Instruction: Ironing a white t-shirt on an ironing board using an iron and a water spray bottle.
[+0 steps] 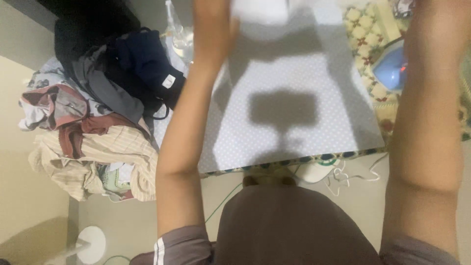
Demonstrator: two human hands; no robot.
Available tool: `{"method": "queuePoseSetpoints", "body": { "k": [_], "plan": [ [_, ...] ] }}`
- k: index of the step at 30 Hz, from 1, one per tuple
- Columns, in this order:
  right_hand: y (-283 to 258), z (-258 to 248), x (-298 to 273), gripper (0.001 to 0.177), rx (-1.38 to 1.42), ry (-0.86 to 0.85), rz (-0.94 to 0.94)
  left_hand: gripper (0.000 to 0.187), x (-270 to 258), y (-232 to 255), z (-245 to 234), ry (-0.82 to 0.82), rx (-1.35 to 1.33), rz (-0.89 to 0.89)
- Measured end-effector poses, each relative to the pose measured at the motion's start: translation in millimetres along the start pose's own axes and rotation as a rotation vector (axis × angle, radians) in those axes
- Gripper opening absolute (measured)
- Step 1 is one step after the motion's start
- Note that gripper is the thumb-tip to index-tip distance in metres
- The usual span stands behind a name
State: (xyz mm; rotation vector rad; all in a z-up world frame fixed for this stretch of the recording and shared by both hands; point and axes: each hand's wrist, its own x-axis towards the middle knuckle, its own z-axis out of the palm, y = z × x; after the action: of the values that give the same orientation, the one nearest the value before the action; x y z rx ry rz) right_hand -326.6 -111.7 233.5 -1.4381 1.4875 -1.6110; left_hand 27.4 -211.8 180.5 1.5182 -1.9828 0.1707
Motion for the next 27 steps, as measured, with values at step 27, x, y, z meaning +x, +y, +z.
{"method": "queuePoseSetpoints", "body": {
  "k": [27],
  "plan": [
    [349.2, -121.6, -18.7, 0.049, -0.414, 0.154, 0.126, 0.046, -243.7, 39.4, 80.9, -0.375, -0.213, 0.397]
  ]
}}
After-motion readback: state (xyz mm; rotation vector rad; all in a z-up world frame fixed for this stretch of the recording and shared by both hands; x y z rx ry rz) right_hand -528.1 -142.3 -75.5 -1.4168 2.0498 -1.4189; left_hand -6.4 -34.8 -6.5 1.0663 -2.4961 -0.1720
